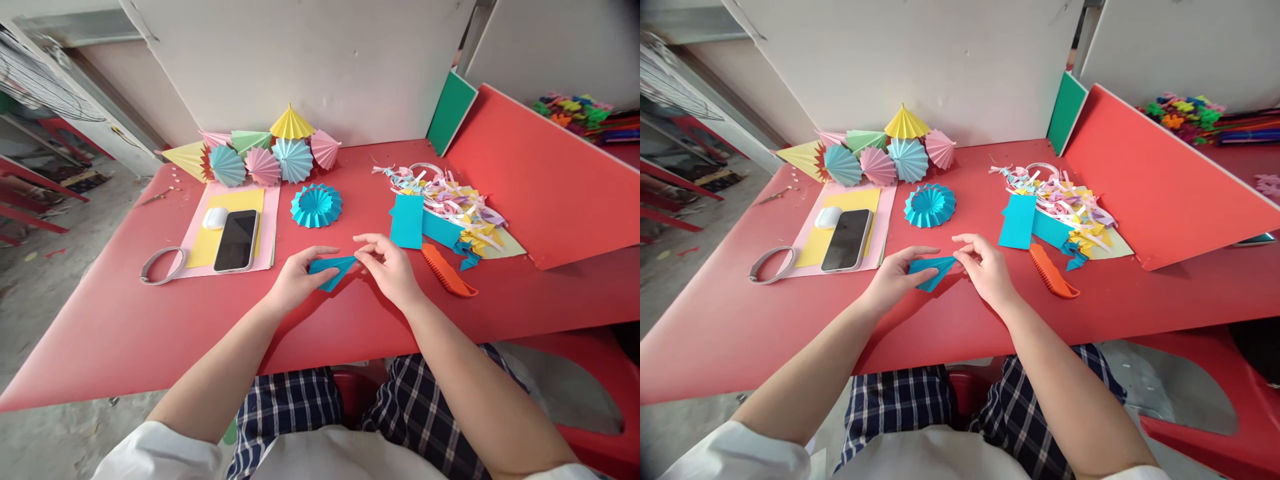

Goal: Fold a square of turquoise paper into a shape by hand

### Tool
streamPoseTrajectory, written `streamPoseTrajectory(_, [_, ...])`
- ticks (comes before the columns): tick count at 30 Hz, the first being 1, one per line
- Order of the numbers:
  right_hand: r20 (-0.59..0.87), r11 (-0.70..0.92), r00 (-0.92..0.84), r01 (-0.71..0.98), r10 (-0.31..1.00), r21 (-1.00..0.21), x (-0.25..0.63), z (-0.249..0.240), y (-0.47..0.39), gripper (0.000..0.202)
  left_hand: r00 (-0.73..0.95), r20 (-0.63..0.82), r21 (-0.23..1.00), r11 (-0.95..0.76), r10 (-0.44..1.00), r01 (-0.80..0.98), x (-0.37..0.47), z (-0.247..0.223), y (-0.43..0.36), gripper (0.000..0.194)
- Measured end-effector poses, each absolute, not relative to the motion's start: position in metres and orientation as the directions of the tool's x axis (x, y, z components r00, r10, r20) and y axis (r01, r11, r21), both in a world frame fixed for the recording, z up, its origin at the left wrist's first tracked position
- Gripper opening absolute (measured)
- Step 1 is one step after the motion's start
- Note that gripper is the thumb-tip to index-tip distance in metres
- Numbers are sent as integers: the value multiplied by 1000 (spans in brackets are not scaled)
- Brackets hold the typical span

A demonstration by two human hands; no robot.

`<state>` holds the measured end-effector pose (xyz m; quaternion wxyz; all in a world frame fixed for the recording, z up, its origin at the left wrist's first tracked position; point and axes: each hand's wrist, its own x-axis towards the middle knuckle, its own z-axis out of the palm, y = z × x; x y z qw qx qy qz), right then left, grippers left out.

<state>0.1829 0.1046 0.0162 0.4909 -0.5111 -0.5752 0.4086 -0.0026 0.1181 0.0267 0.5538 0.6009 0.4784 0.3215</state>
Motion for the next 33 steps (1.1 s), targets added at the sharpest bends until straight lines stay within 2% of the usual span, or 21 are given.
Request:
streamPoseTrajectory(13, [161, 153, 34, 163, 986, -975, 182, 12, 105, 21, 339, -145, 972, 69, 929, 227, -2, 28, 118, 41])
streamPoseTrajectory(18, [165, 154, 64, 145, 984, -977, 184, 14, 105, 26, 317, -144, 974, 77, 937, 214, -3, 27, 118, 42])
streamPoseTrajectory(24, [184, 187, -36, 221, 982, -957, 181, 17, 103, 39, 332, -149, 973, 80, 931, 214, -3, 27, 118, 41])
streamPoseTrajectory(33, [236, 232, -23, 303, 971, -924, 185, 19, 102, 34, 328, -149, 971, 75, 933, 229, -4, 28, 119, 41])
